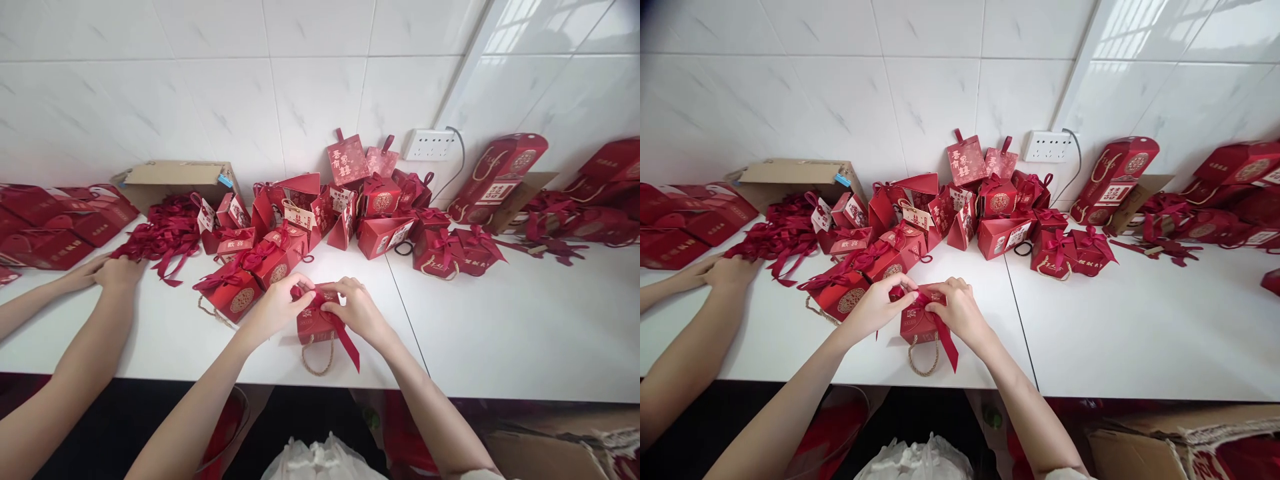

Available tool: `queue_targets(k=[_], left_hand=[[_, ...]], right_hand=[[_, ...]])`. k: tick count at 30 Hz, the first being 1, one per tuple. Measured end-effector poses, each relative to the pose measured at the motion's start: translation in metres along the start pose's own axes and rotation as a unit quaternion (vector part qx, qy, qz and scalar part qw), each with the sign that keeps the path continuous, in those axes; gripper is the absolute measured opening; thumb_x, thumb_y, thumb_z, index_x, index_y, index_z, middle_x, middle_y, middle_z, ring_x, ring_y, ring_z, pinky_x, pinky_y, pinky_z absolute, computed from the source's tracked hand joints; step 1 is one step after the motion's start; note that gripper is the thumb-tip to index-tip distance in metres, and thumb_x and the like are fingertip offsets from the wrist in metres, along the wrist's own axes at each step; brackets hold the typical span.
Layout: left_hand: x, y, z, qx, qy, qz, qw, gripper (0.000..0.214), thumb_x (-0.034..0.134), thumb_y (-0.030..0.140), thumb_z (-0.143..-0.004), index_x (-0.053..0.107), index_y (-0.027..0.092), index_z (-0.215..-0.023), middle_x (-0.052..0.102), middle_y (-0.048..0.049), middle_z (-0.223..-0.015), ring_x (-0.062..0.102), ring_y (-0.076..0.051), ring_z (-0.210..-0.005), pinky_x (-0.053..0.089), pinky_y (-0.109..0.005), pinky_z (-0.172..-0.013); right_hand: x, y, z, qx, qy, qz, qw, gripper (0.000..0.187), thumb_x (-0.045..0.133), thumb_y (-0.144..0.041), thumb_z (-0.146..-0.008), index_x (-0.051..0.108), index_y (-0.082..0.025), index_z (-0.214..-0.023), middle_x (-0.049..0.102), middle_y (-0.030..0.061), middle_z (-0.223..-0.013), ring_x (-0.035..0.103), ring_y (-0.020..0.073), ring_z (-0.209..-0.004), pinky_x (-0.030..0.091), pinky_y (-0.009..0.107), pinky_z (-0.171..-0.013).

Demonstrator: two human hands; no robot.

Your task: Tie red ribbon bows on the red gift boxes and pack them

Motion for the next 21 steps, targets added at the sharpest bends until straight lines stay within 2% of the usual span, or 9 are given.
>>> queue_targets(k=[3,7,12,15,18,21], left_hand=[[0.002,0.000,0.003,0.001,0.018,0.001,1.000,0.012,0.051,0.031,-0.082,0.058,0.021,-0.086,0.065,0.0009,-0.087,0.061,-0.016,-0.086,0.046,-0.028,-0.080],[0.004,0.002,0.003,0.008,0.027,0.000,1.000,0.008,0.052,0.025,-0.081,0.057,0.021,-0.084,0.065,0.0013,-0.086,0.061,-0.015,-0.085,0.047,-0.026,-0.079],[0.002,0.000,0.003,0.012,0.020,-0.012,1.000,0.011,0.052,0.028,-0.082,0.057,0.021,-0.087,0.064,0.0004,-0.087,0.062,-0.016,-0.086,0.049,-0.027,-0.078],[-0.001,-0.002,0.010,0.029,0.012,-0.082,0.996,0.018,0.056,0.032,-0.080,0.055,0.022,-0.095,0.061,-0.0011,-0.097,0.061,-0.017,-0.087,0.049,-0.029,-0.077],[-0.002,-0.005,0.024,0.061,0.005,-0.205,0.977,0.017,0.053,0.021,-0.080,0.053,0.021,-0.097,0.054,-0.0030,-0.103,0.060,-0.016,-0.080,0.050,-0.031,-0.072],[-0.002,-0.005,0.039,0.090,0.010,-0.284,0.954,0.018,0.044,0.010,-0.082,0.052,0.020,-0.095,0.052,-0.0029,-0.098,0.061,-0.016,-0.076,0.049,-0.029,-0.067]], right_hand=[[-0.004,-0.006,0.001,0.001,-0.018,0.004,1.000,0.033,0.072,-0.020,-0.074,0.068,-0.026,-0.106,0.062,0.0059,-0.090,0.054,0.0254,-0.096,0.040,0.042,-0.087],[-0.002,-0.007,-0.001,-0.017,-0.009,-0.010,1.000,0.025,0.067,-0.023,-0.079,0.069,-0.026,-0.103,0.065,0.0060,-0.091,0.055,0.0248,-0.093,0.041,0.043,-0.086],[0.012,0.001,-0.005,-0.039,0.015,-0.080,0.996,0.009,0.065,-0.014,-0.078,0.068,-0.022,-0.078,0.067,0.0032,-0.084,0.057,0.0206,-0.082,0.044,0.036,-0.078],[0.017,0.005,-0.004,-0.045,0.054,-0.115,0.991,0.010,0.063,-0.014,-0.078,0.065,-0.022,-0.073,0.067,0.0014,-0.076,0.058,0.0195,-0.077,0.044,0.035,-0.074],[0.021,0.008,0.000,-0.034,0.080,-0.154,0.984,0.007,0.062,-0.016,-0.078,0.061,-0.022,-0.081,0.066,-0.0002,-0.074,0.059,0.0172,-0.068,0.044,0.034,-0.072],[0.024,0.010,0.003,-0.024,0.101,-0.166,0.981,0.007,0.064,-0.019,-0.077,0.059,-0.022,-0.074,0.064,-0.0007,-0.070,0.057,0.0170,-0.065,0.044,0.035,-0.072]])
Point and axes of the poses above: each hand's wrist, its own z-axis away from the middle knuckle, its own x-axis out of the palm, y = z × x, the point moved 5 cm from there along -z, towards the middle knuckle
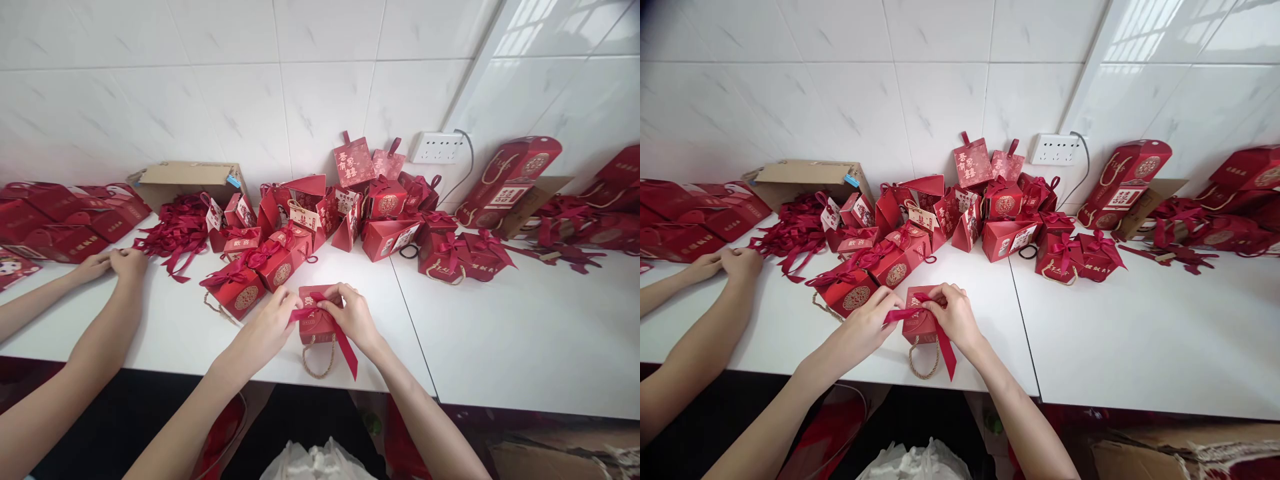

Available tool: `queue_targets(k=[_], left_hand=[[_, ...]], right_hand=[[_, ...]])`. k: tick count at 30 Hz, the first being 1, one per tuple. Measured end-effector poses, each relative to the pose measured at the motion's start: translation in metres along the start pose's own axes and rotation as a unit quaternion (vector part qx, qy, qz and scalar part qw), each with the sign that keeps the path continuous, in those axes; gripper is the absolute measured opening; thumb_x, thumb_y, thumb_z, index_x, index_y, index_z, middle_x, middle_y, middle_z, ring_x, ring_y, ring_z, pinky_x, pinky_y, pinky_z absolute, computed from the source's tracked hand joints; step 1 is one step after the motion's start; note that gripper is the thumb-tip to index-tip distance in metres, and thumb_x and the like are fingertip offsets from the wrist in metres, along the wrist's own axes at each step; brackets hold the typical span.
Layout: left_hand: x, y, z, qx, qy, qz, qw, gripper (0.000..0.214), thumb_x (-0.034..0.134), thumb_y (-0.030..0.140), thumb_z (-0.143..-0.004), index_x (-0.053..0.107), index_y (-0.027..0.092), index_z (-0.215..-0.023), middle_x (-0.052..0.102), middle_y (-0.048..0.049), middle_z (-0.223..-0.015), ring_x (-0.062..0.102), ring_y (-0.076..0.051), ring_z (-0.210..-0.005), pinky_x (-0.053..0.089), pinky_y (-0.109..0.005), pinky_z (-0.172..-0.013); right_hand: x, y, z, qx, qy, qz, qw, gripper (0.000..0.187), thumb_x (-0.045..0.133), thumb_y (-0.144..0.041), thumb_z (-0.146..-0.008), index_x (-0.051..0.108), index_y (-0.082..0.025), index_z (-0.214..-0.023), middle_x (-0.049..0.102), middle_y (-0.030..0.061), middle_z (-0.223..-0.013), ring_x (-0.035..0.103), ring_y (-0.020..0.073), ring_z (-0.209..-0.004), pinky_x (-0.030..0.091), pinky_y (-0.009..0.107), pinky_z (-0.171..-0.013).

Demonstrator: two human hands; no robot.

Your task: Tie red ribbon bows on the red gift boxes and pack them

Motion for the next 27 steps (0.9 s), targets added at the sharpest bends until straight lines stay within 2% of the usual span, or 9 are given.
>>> queue_targets(k=[4,11,16,20,27], left_hand=[[-0.003,0.005,0.011,0.034,0.009,-0.033,0.999,0.015,0.042,0.010,-0.086,0.054,0.020,-0.089,0.056,-0.0007,-0.088,0.060,-0.014,-0.072,0.047,-0.025,-0.062],[-0.013,0.010,0.010,0.069,0.026,-0.145,0.987,0.022,0.042,0.026,-0.092,0.062,0.019,-0.087,0.061,-0.0013,-0.085,0.061,-0.014,-0.071,0.045,-0.023,-0.057],[-0.019,0.018,0.009,0.077,0.040,-0.187,0.979,0.021,0.042,0.023,-0.092,0.063,0.020,-0.092,0.063,-0.0011,-0.086,0.061,-0.015,-0.071,0.043,-0.025,-0.056],[-0.022,0.020,0.003,0.080,0.031,-0.161,0.983,0.021,0.040,0.023,-0.092,0.060,0.019,-0.089,0.063,-0.0005,-0.080,0.061,-0.016,-0.073,0.044,-0.028,-0.064],[-0.024,0.024,-0.023,0.104,0.009,-0.033,0.994,0.030,0.034,0.029,-0.094,0.064,0.023,-0.096,0.056,-0.0043,-0.096,0.056,-0.017,-0.090,0.045,-0.029,-0.078]], right_hand=[[0.000,0.000,0.002,-0.014,0.001,-0.005,1.000,0.014,0.066,-0.020,-0.077,0.059,-0.022,-0.065,0.064,0.0003,-0.070,0.057,0.0191,-0.071,0.043,0.035,-0.072],[0.000,0.001,0.001,-0.015,-0.001,-0.038,0.999,0.010,0.066,-0.015,-0.077,0.064,-0.023,-0.071,0.066,0.0005,-0.076,0.057,0.0185,-0.073,0.044,0.034,-0.073],[0.002,-0.001,0.000,-0.017,-0.006,-0.041,0.999,0.016,0.066,-0.009,-0.077,0.068,-0.023,-0.083,0.069,0.0010,-0.080,0.059,0.0181,-0.078,0.045,0.033,-0.075],[0.002,-0.009,-0.006,-0.036,-0.041,0.009,0.998,0.016,0.069,-0.008,-0.075,0.069,-0.023,-0.079,0.071,-0.0004,-0.079,0.058,0.0181,-0.081,0.042,0.034,-0.081],[0.002,-0.019,-0.017,-0.089,-0.156,0.060,0.982,0.018,0.062,-0.007,-0.079,0.067,-0.024,-0.074,0.069,-0.0028,-0.076,0.056,0.0182,-0.080,0.037,0.037,-0.085]])
Point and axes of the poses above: each hand's wrist, its own z-axis away from the middle knuckle, its own x-axis out of the palm, y = z × x, the point moved 5 cm from there along -z, towards the middle knuckle
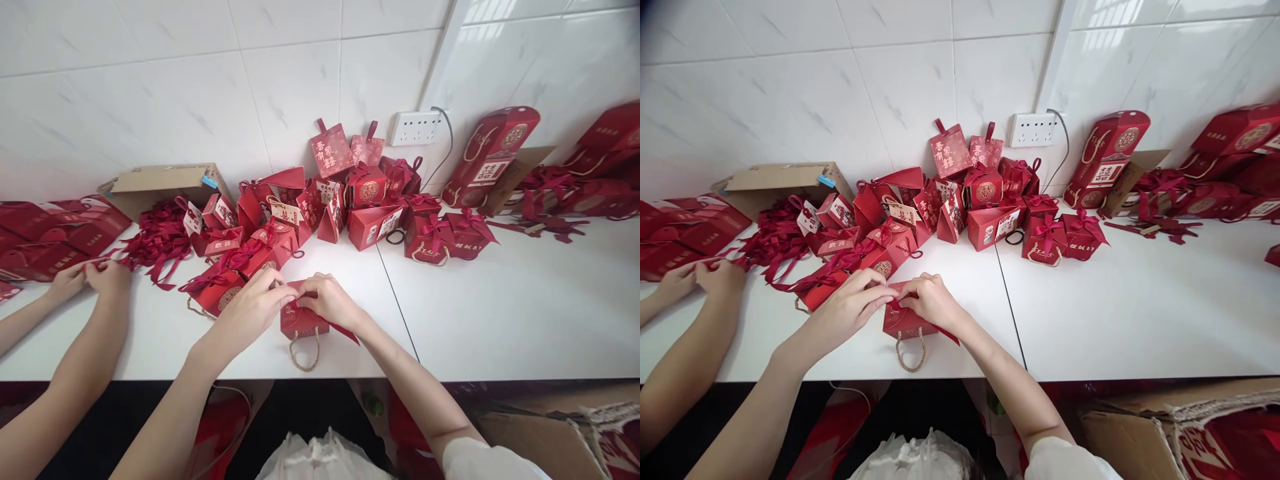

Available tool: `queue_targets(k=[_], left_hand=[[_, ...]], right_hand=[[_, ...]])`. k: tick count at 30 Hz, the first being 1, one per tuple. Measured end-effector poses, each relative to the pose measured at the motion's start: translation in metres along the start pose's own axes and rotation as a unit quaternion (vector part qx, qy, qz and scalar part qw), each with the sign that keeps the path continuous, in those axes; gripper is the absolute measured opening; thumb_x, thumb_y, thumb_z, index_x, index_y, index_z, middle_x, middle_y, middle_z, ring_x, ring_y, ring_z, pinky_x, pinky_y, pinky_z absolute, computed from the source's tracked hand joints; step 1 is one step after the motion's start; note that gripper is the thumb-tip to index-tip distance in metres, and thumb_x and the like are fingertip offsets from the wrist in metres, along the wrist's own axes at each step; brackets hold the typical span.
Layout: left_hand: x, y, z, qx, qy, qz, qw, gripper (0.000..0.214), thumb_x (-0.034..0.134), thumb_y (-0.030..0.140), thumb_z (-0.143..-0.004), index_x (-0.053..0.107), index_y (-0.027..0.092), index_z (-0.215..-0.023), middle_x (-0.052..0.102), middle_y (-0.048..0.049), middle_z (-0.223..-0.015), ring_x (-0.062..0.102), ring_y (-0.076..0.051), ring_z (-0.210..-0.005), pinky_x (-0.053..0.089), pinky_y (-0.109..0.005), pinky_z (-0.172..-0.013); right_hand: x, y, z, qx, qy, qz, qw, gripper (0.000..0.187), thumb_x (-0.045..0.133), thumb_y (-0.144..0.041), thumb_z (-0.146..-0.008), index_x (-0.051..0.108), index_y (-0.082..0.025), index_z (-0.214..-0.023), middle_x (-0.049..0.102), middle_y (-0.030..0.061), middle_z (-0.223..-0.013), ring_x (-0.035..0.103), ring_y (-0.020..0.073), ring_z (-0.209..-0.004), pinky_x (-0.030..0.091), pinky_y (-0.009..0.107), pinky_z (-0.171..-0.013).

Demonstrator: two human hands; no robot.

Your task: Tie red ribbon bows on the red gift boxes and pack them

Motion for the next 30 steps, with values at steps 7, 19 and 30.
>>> queue_targets(k=[7,19,30], left_hand=[[0.019,-0.030,-0.028,-0.098,-0.009,0.213,0.972,0.019,0.049,0.036,-0.086,0.061,0.021,-0.089,0.063,-0.0006,-0.088,0.058,-0.016,-0.084,0.046,-0.029,-0.081],[0.041,-0.039,-0.007,-0.081,0.065,0.153,0.983,0.015,0.052,0.027,-0.082,0.065,0.020,-0.079,0.060,-0.0046,-0.091,0.053,-0.020,-0.094,0.042,-0.037,-0.089],[0.060,-0.019,0.010,-0.138,0.133,0.153,0.969,0.018,0.054,0.035,-0.081,0.063,0.019,-0.081,0.061,-0.0068,-0.104,0.054,-0.023,-0.103,0.041,-0.042,-0.093]], right_hand=[[0.002,0.008,0.001,0.030,-0.018,-0.156,0.987,0.022,0.062,-0.005,-0.072,0.051,-0.022,-0.081,0.065,-0.0056,-0.070,0.063,0.0149,-0.069,0.046,0.030,-0.073],[0.006,0.024,0.011,0.061,0.084,-0.242,0.965,0.019,0.064,-0.027,-0.071,0.047,-0.020,-0.068,0.058,-0.0049,-0.067,0.053,0.0117,-0.063,0.042,0.025,-0.063],[0.001,0.019,0.015,0.076,0.104,-0.164,0.978,0.009,0.060,-0.019,-0.071,0.052,-0.021,-0.068,0.057,-0.0040,-0.069,0.052,0.0128,-0.066,0.042,0.025,-0.064]])
Point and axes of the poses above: each hand's wrist, its own z-axis away from the middle knuckle, its own x-axis out of the palm, y = z × x, the point moved 5 cm from there along -z, towards the middle knuckle
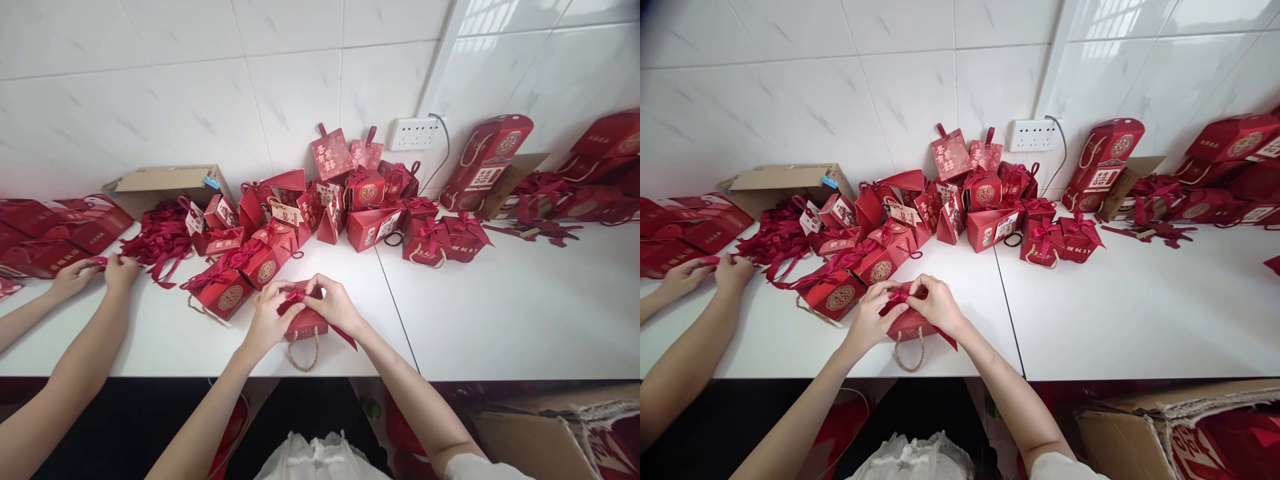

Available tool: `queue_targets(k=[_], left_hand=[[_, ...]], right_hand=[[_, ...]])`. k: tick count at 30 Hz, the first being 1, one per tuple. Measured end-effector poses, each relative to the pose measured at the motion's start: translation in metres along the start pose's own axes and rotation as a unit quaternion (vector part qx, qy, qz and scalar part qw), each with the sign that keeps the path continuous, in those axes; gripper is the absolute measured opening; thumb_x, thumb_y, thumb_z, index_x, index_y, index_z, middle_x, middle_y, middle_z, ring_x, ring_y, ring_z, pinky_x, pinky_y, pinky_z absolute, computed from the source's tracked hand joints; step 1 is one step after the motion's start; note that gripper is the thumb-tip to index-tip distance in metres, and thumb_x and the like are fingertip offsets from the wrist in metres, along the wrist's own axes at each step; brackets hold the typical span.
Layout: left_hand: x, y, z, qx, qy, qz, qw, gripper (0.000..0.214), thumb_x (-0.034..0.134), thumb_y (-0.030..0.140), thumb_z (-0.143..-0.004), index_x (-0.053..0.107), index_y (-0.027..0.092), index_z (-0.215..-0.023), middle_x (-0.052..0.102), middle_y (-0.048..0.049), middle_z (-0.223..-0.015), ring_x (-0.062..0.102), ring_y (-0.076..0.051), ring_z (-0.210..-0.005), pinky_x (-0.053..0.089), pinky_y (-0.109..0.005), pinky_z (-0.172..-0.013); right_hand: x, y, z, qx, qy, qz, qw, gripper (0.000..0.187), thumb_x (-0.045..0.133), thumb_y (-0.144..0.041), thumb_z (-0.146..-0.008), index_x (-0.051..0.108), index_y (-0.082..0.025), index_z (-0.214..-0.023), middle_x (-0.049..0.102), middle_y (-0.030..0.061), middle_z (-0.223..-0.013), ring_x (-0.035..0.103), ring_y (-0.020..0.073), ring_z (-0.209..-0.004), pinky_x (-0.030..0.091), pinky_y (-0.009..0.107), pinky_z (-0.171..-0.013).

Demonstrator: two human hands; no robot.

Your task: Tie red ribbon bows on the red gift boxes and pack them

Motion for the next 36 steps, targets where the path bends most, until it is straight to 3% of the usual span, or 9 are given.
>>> queue_targets(k=[4,8,13,16,21,25,30,36], left_hand=[[0.003,-0.007,-0.002,-0.029,-0.006,0.076,0.997,0.019,0.052,0.032,-0.081,0.061,0.019,-0.071,0.061,-0.0063,-0.100,0.055,-0.022,-0.102,0.042,-0.040,-0.094],[0.004,-0.006,-0.002,-0.056,-0.036,0.153,0.986,0.020,0.052,0.034,-0.081,0.064,0.018,-0.078,0.059,-0.0076,-0.106,0.053,-0.021,-0.107,0.040,-0.039,-0.099],[0.009,-0.006,-0.004,-0.093,-0.025,0.195,0.976,0.028,0.047,0.038,-0.083,0.065,0.018,-0.075,0.058,-0.0082,-0.110,0.050,-0.022,-0.113,0.039,-0.037,-0.101],[0.014,-0.008,-0.005,-0.102,-0.026,0.222,0.969,0.031,0.047,0.037,-0.084,0.064,0.018,-0.067,0.057,-0.0081,-0.115,0.049,-0.022,-0.116,0.037,-0.037,-0.103],[0.016,-0.010,-0.005,-0.114,-0.020,0.271,0.956,0.030,0.047,0.033,-0.084,0.062,0.018,-0.062,0.057,-0.0075,-0.119,0.050,-0.022,-0.116,0.036,-0.036,-0.104],[0.015,-0.010,-0.006,-0.097,-0.032,0.277,0.955,0.030,0.048,0.033,-0.083,0.064,0.018,-0.062,0.061,-0.0071,-0.114,0.050,-0.022,-0.115,0.037,-0.035,-0.104],[0.014,-0.013,-0.008,-0.085,-0.040,0.299,0.950,0.032,0.046,0.033,-0.085,0.064,0.018,-0.063,0.064,-0.0067,-0.109,0.053,-0.022,-0.113,0.039,-0.034,-0.101],[0.000,-0.014,-0.006,-0.044,-0.015,0.176,0.983,0.034,0.041,0.036,-0.089,0.063,0.018,-0.071,0.064,-0.0074,-0.103,0.056,-0.021,-0.105,0.042,-0.035,-0.094]], right_hand=[[-0.002,0.003,0.001,0.014,-0.012,-0.022,1.000,0.009,0.062,-0.022,-0.072,0.054,-0.020,-0.069,0.059,-0.0041,-0.068,0.052,0.0120,-0.062,0.042,0.025,-0.062],[-0.003,0.003,0.002,0.012,-0.020,-0.026,0.999,0.011,0.063,-0.024,-0.074,0.054,-0.019,-0.069,0.059,-0.0042,-0.067,0.052,0.0116,-0.061,0.042,0.025,-0.061],[-0.002,0.002,0.003,-0.004,-0.013,0.004,1.000,0.009,0.061,-0.022,-0.077,0.054,-0.020,-0.071,0.061,-0.0036,-0.069,0.055,0.0129,-0.063,0.044,0.027,-0.064],[-0.003,-0.004,0.008,-0.077,0.027,0.065,0.995,0.009,0.057,-0.018,-0.081,0.055,-0.022,-0.073,0.062,-0.0003,-0.073,0.057,0.0163,-0.072,0.047,0.030,-0.069],[-0.003,-0.022,0.026,-0.240,0.083,0.182,0.950,0.013,0.048,-0.014,-0.087,0.058,-0.021,-0.082,0.062,0.0081,-0.094,0.055,0.0203,-0.093,0.047,0.037,-0.081],[0.000,-0.028,0.033,-0.264,0.060,0.263,0.926,0.005,0.057,-0.021,-0.086,0.062,-0.020,-0.086,0.061,0.0098,-0.102,0.054,0.0221,-0.097,0.045,0.038,-0.081],[0.005,-0.031,0.034,-0.279,0.081,0.330,0.898,0.017,0.050,-0.019,-0.091,0.064,-0.020,-0.080,0.064,0.0076,-0.092,0.056,0.0197,-0.087,0.043,0.034,-0.073],[-0.002,-0.029,0.036,-0.271,0.091,0.320,0.903,0.015,0.052,-0.015,-0.090,0.063,-0.019,-0.079,0.063,0.0057,-0.084,0.053,0.0175,-0.078,0.040,0.032,-0.068]])
Point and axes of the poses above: each hand's wrist, its own z-axis away from the middle knuckle, its own x-axis out of the palm, y = z × x, the point moved 5 cm from there along -z, towards the middle knuckle
